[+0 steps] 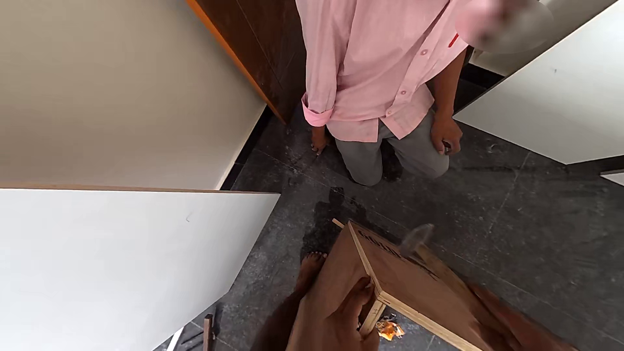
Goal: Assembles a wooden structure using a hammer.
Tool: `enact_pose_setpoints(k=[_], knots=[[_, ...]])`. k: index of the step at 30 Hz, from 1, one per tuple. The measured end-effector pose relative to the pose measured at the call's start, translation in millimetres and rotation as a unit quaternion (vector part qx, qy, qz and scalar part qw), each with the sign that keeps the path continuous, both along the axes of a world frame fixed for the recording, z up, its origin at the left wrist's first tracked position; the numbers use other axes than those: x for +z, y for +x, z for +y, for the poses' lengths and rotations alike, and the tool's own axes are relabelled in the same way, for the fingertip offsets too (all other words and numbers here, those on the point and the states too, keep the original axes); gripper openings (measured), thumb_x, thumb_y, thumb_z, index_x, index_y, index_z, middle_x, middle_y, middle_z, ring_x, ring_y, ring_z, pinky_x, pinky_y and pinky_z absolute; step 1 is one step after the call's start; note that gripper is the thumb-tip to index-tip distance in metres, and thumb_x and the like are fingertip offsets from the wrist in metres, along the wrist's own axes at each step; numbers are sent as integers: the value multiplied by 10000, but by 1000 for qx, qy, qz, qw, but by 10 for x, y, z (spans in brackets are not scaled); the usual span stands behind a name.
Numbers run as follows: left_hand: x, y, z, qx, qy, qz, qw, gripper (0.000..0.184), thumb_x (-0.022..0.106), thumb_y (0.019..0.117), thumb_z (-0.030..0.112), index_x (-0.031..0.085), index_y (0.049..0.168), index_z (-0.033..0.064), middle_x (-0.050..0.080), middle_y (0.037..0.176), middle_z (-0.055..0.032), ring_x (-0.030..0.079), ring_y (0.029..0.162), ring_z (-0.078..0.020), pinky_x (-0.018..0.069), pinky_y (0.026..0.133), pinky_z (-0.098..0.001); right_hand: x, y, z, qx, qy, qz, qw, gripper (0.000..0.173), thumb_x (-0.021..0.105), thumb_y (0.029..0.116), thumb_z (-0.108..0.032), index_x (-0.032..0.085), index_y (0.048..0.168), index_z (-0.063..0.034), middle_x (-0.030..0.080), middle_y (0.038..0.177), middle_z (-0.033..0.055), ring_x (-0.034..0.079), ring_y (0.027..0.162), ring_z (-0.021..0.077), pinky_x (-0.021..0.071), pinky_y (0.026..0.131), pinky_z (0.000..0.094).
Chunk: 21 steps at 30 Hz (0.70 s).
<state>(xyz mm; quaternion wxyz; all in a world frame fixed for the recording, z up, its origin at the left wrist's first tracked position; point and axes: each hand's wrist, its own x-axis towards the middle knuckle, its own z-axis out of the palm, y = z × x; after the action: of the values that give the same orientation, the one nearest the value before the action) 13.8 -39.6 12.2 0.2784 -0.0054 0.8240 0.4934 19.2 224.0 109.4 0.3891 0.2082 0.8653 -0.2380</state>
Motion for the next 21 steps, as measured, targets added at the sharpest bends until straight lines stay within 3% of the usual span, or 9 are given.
enact_pose_setpoints(k=[2,4,7,10,15,20,21], knots=[[-30,-13,3,0,10,-8,1000,563,699,746,-16,687,1304,63,630,1429,-62,659,1225,-114,597,940,-321,-402,-378,-3,16,29,-75,997,625,582,1030,-301,369,1613,-236,711,1185,235,695,1036,468,525,880,677],[-22,8,-10,-4,2,-12,1000,565,693,749,-3,677,1310,67,642,1413,-59,673,1195,-114,602,915,-327,-933,-706,-21,29,32,-163,986,630,554,1054,-366,310,1630,-290,696,1219,220,675,1102,439,510,940,645],[-1,-7,-4,-8,11,-24,1000,522,701,796,-9,661,1315,26,636,1416,-101,658,1235,-151,586,966,-355,-1796,-1012,-17,42,4,-212,976,605,527,1063,-322,311,1626,-276,625,1380,195,613,1250,405,464,1024,640],[-80,9,-25,6,42,-20,999,468,708,839,9,656,1304,-18,622,1423,-145,647,1256,-162,572,1003,-339,-2508,-1061,-118,57,-28,-203,977,543,528,1057,-264,410,1584,-214,614,1393,203,600,1261,406,451,1034,636],[-131,44,-44,15,95,-19,995,429,695,826,-51,638,1249,-89,611,1415,-208,622,1296,-186,556,1035,-317,-2747,-1127,-375,179,-61,-269,944,529,517,1063,-308,430,1570,-182,583,1434,212,552,1327,415,417,1071,640],[-102,74,-38,14,88,-25,996,445,683,821,-51,622,1259,-98,616,1403,-219,656,1236,-165,565,999,-303,-2790,-1033,-282,138,-72,-283,946,441,500,1073,-317,530,1473,-135,640,1277,229,667,1067,394,524,884,601],[-92,69,-42,10,86,-28,996,454,686,828,-39,612,1271,-108,614,1403,-223,646,1253,-169,554,1021,-308,-2779,-1029,-274,135,-74,-282,947,444,494,1075,-317,524,1478,-132,636,1287,228,665,1078,393,524,891,601]])
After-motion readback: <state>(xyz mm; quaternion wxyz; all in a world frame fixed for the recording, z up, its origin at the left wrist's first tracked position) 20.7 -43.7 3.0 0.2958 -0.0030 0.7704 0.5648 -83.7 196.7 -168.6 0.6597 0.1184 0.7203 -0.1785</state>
